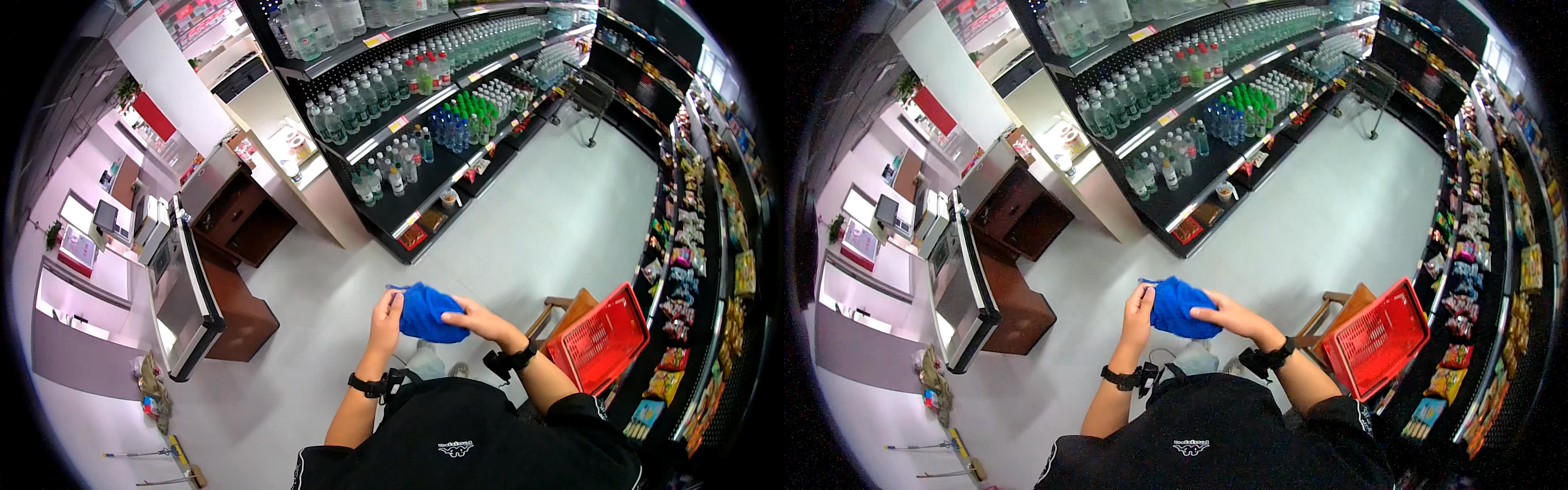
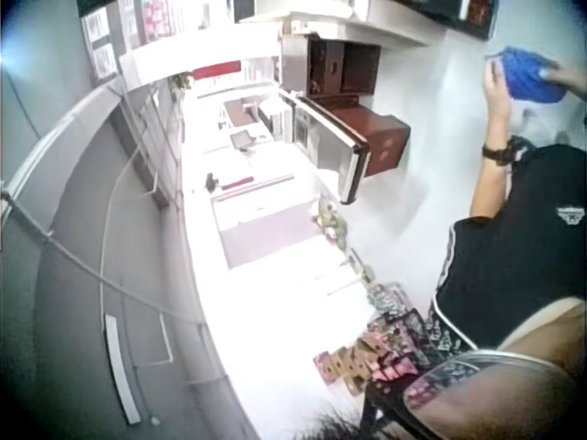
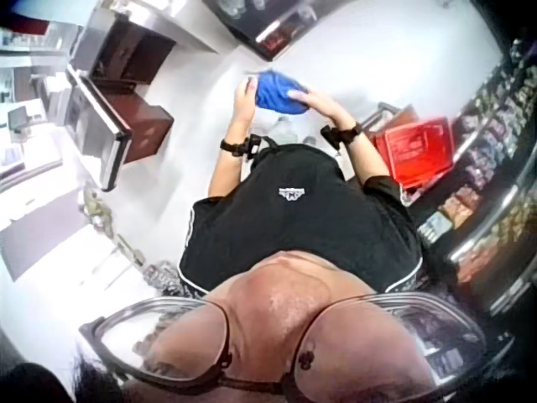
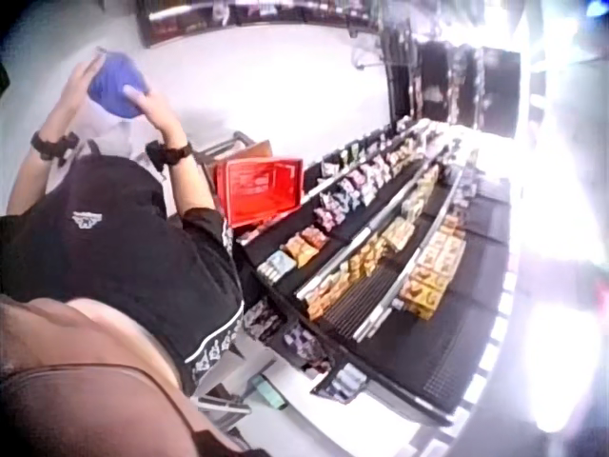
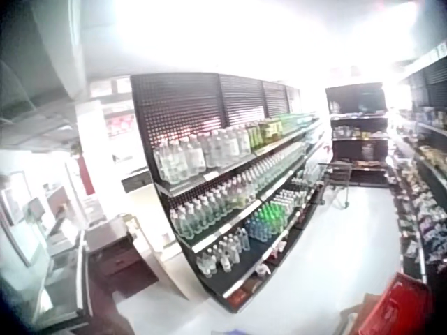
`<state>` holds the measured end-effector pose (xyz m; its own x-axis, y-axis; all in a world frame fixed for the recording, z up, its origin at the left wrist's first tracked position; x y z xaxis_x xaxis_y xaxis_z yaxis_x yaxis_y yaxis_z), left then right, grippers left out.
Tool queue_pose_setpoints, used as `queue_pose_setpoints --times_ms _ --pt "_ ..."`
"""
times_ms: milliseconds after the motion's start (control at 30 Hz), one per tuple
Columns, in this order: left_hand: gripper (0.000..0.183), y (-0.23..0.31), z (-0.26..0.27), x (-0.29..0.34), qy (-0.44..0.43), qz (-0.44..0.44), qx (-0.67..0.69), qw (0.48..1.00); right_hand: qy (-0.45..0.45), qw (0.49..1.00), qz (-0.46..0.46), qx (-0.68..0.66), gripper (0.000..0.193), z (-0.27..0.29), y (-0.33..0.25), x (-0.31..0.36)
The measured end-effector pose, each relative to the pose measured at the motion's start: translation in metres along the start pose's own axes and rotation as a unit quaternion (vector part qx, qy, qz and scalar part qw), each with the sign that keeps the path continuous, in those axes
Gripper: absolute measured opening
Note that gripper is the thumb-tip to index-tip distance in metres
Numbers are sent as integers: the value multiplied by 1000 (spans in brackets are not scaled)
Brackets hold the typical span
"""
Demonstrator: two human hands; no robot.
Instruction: The person wipes the edges and price tags of a store shelf with a cloth, moving along the beverage section.
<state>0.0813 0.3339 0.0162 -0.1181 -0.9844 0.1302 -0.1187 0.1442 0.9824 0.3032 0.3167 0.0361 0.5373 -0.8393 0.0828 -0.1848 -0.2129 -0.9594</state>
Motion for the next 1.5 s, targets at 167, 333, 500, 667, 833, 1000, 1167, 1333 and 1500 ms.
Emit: queue_pose_setpoints --times_ms 167,333,500,667,833,1000,1167,1333,1500 --pt "22 11 23 -89 34 -33 -13 999 32 988 -23 -148 53 40 18 -89" --pt "25 20 60 -199 72 -45 36 996 172 967 50 -180 62 112 -20 -159" --pt "27 63 87 -295 105 -108 2 989 262 941 197 -79 68 218 -106 -244" --pt "23 133 96 -340 132 -174 -41 975 304 875 359 111 57 248 -235 -350" --pt "28 161 108 -366 177 -209 -74 959 308 795 447 271 59 276 -307 -470" --pt "41 198 110 -392 215 -239 -143 936 332 714 464 406 47 298 -322 -576" --pt "54 232 108 -424 268 -272 -184 906 284 615 559 479 45 237 -288 -602" --pt "60 251 102 -476 314 -308 -187 878 97 665 560 484 56 159 -261 -593" --pt "54 244 109 -494 394 -294 -206 846 1 669 554 495 56 132 -267 -592"
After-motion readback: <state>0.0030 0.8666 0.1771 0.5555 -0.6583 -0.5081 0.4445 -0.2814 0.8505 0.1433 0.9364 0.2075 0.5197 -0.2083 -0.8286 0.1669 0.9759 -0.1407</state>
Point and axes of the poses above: each hand's wrist, its own x-axis away from the middle knuckle, its own z-axis out of the back of the hand, y = z × x, the point moved 3 cm from there along -x, towards the middle knuckle, and after that the axes turned 5 degrees about z, right-handed, at the moved point
